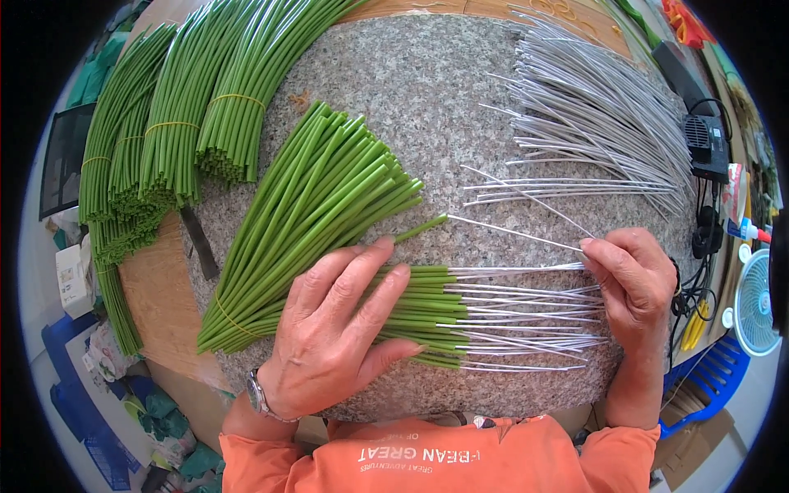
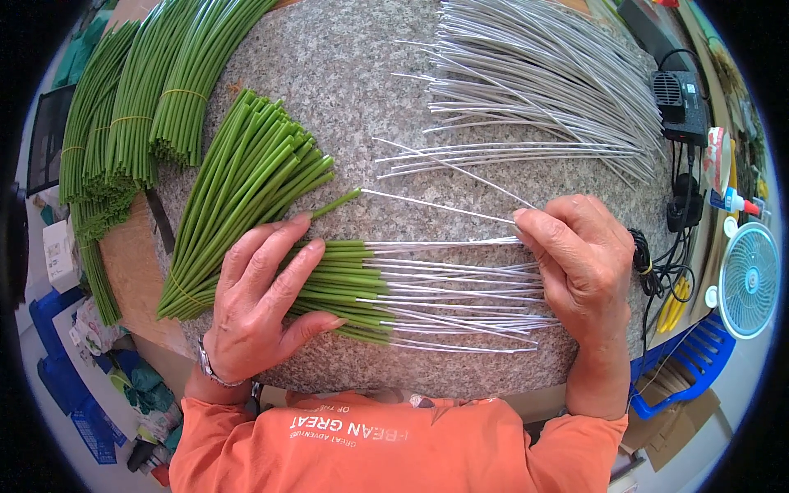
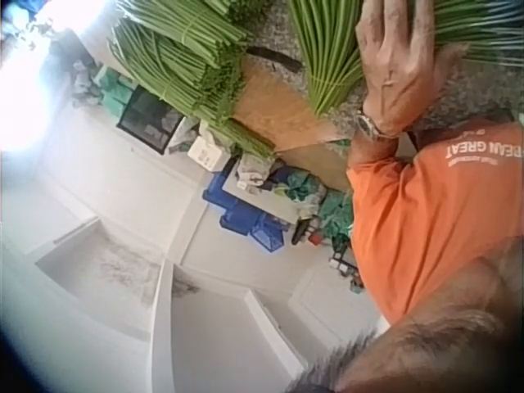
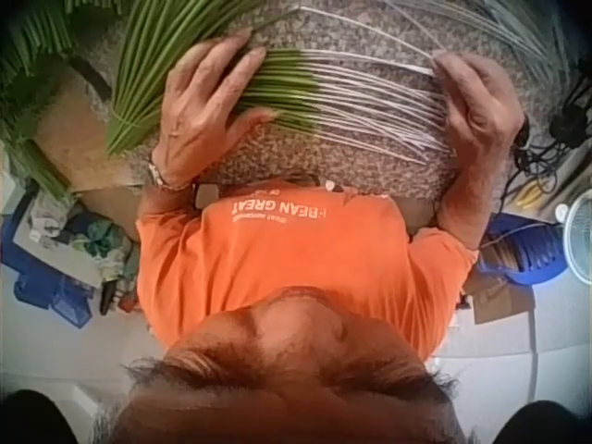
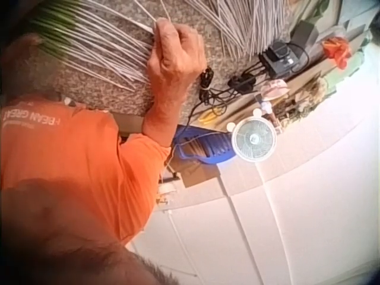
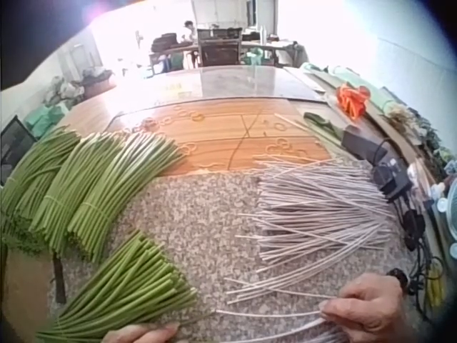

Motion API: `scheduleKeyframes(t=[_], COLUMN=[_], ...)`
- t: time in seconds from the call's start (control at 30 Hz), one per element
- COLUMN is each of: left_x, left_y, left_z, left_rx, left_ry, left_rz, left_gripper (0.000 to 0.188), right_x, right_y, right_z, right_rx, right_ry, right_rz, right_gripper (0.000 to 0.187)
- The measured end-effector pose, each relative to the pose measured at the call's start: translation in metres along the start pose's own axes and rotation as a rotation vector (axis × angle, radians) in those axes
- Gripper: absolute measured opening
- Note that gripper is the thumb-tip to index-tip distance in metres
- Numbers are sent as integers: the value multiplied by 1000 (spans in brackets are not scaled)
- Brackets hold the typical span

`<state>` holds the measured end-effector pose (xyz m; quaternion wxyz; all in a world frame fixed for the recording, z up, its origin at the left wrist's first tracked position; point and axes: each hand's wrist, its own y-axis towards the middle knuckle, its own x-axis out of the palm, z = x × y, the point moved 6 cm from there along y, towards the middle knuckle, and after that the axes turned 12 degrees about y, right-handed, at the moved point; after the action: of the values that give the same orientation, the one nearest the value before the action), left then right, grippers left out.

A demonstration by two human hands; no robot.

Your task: The person gathers a bundle of green tubes, shakes them, and places them on the table. They then pick up a single green tube and insert a white rod into it by hand, repeating this process with several more tubes and rods.

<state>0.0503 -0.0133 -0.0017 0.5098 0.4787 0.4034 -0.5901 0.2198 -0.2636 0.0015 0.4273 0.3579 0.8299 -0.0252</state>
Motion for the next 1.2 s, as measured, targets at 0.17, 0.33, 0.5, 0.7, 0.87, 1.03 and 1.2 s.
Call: scheduleKeyframes(t=[0.17, 0.33, 0.5, 0.7, 0.87, 1.03, 1.2], left_x=[0, -2, -4, -7, -8, -9, -6], left_y=[-1, 1, 1, 0, -4, -3, -2], left_z=[-1, 0, 2, 2, 2, -1, 0], left_rx=[1, -1, 13, 44, 52, -13, -47], left_ry=[-5, -38, -39, -52, -69, -100, -37], left_rz=[7, 15, 25, 29, 24, 27, -4], left_gripper=[75, 72, 71, 70, 70, 76, 81], right_x=[0, -1, 12, 43, 50, 16, 23], right_y=[0, 2, 13, 21, 25, 23, 23], right_z=[4, 4, -8, -45, -52, -14, -6], right_rx=[-23, -89, -158, -282, -303, -15, -11], right_ry=[6, 26, 30, 58, 30, -147, -110], right_rz=[0, -6, -69, -197, -220, -10, -89], right_gripper=[24, 24, 27, 29, 24, 21, 16])
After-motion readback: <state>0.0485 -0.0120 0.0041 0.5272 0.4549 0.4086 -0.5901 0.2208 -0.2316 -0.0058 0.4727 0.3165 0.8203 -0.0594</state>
